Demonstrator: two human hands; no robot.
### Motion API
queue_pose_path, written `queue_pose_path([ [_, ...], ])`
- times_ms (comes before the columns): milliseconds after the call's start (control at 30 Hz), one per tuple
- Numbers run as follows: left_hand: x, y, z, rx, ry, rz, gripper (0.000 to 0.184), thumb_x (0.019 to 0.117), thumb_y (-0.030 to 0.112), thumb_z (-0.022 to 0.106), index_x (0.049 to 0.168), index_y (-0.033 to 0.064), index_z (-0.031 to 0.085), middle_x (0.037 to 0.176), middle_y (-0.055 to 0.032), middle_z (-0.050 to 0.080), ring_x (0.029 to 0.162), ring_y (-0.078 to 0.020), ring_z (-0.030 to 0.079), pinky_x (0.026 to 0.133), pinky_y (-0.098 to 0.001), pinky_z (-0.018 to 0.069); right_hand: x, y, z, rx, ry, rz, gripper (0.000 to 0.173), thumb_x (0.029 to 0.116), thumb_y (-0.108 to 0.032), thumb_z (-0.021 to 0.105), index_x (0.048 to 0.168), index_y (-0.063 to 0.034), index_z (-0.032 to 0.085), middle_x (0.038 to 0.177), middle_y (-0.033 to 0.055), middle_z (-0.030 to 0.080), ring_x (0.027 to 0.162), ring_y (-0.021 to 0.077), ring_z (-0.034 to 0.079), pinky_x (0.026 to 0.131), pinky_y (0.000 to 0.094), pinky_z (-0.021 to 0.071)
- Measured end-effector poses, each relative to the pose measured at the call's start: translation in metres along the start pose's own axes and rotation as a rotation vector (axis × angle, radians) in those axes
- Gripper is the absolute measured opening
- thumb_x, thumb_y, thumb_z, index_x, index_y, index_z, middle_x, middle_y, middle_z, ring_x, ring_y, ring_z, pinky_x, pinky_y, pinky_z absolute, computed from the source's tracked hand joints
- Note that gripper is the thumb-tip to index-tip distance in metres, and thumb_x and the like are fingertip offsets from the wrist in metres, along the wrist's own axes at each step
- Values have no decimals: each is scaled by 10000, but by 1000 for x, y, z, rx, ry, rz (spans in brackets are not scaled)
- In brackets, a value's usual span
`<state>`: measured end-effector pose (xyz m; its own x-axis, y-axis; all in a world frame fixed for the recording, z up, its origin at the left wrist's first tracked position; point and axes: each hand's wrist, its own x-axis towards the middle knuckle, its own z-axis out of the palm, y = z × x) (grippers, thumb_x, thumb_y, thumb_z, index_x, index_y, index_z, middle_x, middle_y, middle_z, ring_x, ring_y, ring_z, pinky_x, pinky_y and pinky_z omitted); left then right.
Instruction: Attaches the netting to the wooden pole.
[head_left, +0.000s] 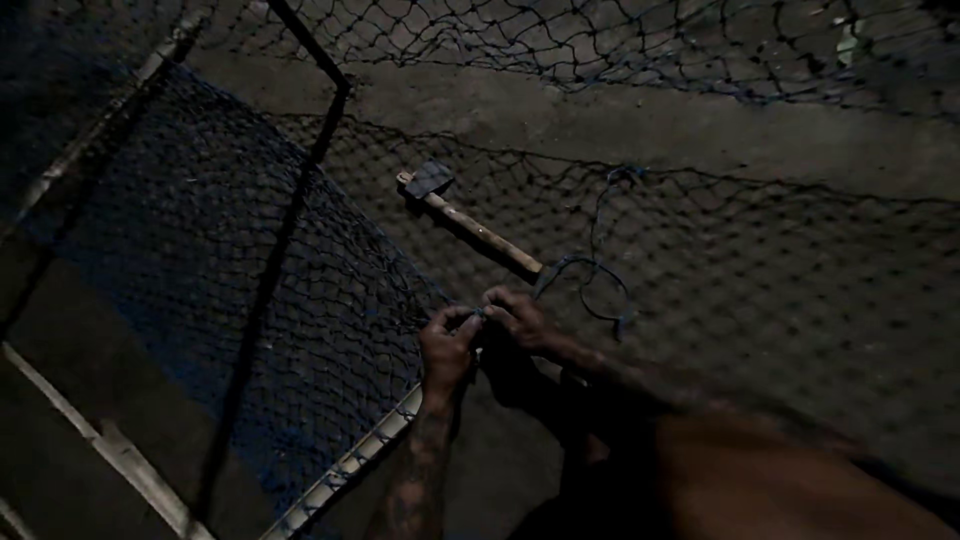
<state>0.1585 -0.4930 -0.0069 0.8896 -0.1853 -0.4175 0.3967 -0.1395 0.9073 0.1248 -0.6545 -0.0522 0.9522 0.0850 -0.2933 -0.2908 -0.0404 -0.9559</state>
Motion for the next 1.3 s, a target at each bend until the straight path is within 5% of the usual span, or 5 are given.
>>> queue_pose_path([
  [433,4,-1,-2,172,5,17,125,867,-8,757,988,-25,733,866,-88,741,736,-125,703,682,-272,609,1,10,2,-20,-20,1,246,1071,-174,465,1107,-4,640,930,62,675,848,83,654,825,294,557],
  [633,6,-8,-4,191,17,-30,179,889,-6,732,1067,-24,729,933,-100,748,807,-128,719,742,-281,617,7,9,3,-154,34,-28,234,1039,-188,556,1081,1,687,1063,120,666,979,183,655,911,379,545],
  [867,2,-5,0,263,123,-9,134,907,18,720,1036,-10,734,916,-85,748,780,-101,710,730,-267,608,6,-7,8,-364,210,-164,242,955,-230,664,973,1,737,952,148,684,900,270,672,830,446,567],
  [1133,-1,-11,-1,309,82,133,135,908,6,702,1038,-20,729,929,-83,749,815,-89,716,757,-250,610,5,-19,4,-139,103,85,185,958,-219,669,970,-62,766,851,31,718,763,72,655,760,303,555],
  [1300,-2,-10,-3,372,50,177,145,914,24,706,1053,-4,736,960,-73,753,845,-82,718,787,-252,609,5,-22,3,-88,90,119,164,956,-202,674,966,-61,758,821,19,708,738,58,648,744,293,554],
])
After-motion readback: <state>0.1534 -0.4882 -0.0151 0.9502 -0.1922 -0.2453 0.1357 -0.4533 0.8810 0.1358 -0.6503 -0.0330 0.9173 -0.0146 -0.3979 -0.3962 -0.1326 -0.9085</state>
